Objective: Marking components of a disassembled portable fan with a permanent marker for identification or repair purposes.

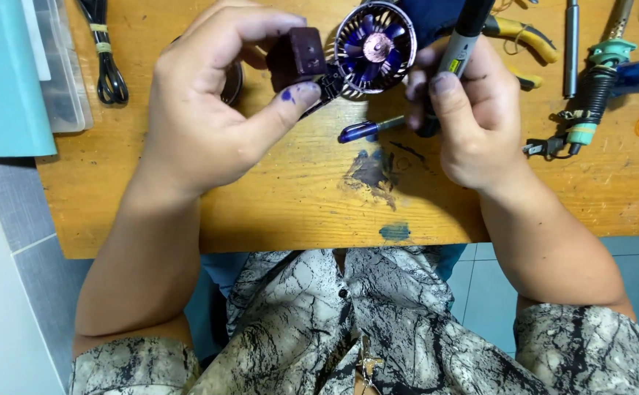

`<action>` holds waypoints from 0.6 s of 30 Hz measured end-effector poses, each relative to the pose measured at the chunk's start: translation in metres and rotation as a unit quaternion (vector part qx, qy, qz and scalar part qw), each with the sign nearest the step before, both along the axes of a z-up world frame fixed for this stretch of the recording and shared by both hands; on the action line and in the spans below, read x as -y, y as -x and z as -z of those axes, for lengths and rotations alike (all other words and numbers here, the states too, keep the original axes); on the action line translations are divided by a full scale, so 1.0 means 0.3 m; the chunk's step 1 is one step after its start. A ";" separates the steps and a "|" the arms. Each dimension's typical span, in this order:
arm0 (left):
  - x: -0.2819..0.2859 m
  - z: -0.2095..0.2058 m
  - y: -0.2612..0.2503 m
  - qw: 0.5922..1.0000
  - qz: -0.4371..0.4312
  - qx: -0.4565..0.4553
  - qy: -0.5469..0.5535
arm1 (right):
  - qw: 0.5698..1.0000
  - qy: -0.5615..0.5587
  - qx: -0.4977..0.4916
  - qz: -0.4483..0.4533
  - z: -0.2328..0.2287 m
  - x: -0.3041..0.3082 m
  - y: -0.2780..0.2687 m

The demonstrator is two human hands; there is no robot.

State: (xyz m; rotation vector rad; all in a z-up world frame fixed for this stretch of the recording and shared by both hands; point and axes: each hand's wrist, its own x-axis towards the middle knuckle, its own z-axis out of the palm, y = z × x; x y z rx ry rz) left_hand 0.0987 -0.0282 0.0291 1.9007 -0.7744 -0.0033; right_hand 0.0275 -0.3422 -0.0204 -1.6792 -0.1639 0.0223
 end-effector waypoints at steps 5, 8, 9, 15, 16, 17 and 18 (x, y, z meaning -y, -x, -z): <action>0.046 0.025 0.012 0.998 0.049 -0.006 0.033 | 1.000 0.000 0.004 0.011 0.007 -0.007 0.000; 0.081 0.070 0.022 0.993 0.090 0.020 0.074 | 0.999 0.028 0.023 0.027 0.001 -0.008 -0.015; 0.092 0.087 0.025 0.988 0.111 0.050 0.096 | 0.999 0.029 0.031 0.034 -0.001 -0.010 -0.021; 0.105 0.082 0.030 0.986 0.121 0.073 0.090 | 0.995 0.067 0.070 0.037 0.033 -0.009 -0.027; 0.105 0.084 0.031 0.986 0.121 0.073 0.091 | 0.995 0.067 0.070 0.037 0.029 -0.026 -0.024; 0.105 0.085 0.031 0.986 0.122 0.072 0.087 | 0.995 0.034 0.077 0.047 0.025 -0.043 -0.021; 0.104 0.085 0.030 0.986 0.124 0.071 0.083 | 0.995 0.001 0.084 0.057 0.020 -0.060 -0.019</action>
